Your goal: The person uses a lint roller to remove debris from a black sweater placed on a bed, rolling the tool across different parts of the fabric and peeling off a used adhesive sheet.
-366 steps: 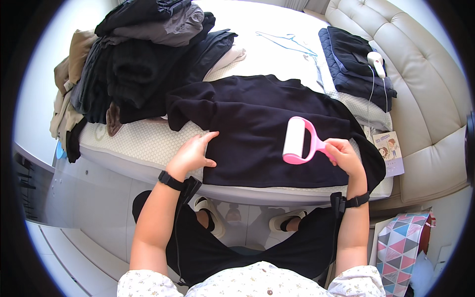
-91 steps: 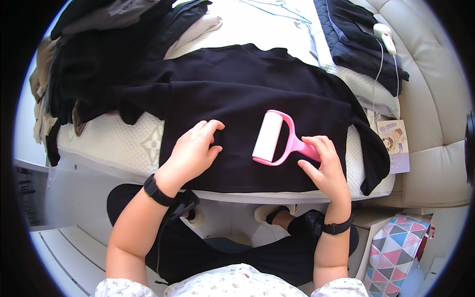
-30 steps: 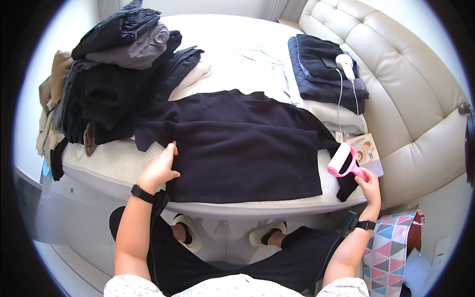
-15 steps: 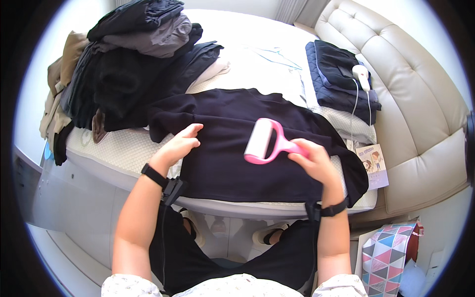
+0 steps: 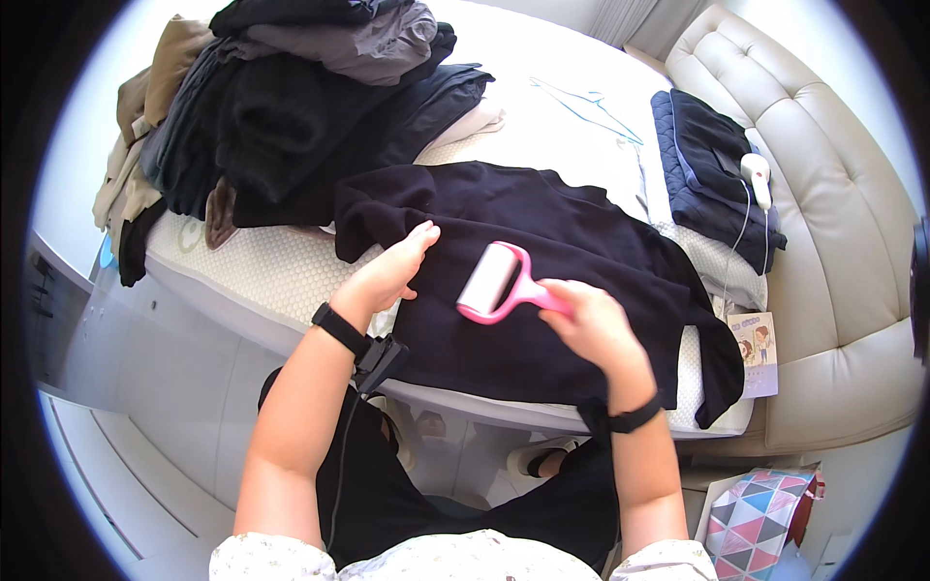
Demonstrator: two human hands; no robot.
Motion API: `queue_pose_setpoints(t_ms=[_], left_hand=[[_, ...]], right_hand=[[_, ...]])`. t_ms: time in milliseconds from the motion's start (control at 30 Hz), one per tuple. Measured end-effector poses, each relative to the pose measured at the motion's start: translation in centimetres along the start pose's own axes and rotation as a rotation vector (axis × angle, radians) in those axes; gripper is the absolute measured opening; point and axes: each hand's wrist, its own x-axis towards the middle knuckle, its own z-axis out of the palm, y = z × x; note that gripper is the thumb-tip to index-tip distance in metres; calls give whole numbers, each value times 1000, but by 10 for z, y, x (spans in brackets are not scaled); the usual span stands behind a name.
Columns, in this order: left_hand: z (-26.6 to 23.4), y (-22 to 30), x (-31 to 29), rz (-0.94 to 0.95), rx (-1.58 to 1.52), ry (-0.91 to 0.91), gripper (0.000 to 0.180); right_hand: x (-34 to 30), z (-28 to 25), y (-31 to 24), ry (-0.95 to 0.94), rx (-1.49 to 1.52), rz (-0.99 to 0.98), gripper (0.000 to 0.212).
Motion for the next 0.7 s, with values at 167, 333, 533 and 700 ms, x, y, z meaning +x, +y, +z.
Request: queue_pose_setpoints(t_ms=[167, 333, 533, 700], left_hand=[[2, 4, -2, 6, 75, -31, 84], [-5, -1, 0, 3, -20, -40, 81], [-6, -5, 3, 7, -63, -70, 84], [-7, -2, -3, 13, 52, -45, 73]], right_hand=[[-18, -60, 27, -61, 373, 125, 40], [4, -17, 0, -98, 371, -45, 39], [27, 27, -4, -378, 506, 59, 35], [-11, -24, 23, -325, 460, 114, 34]])
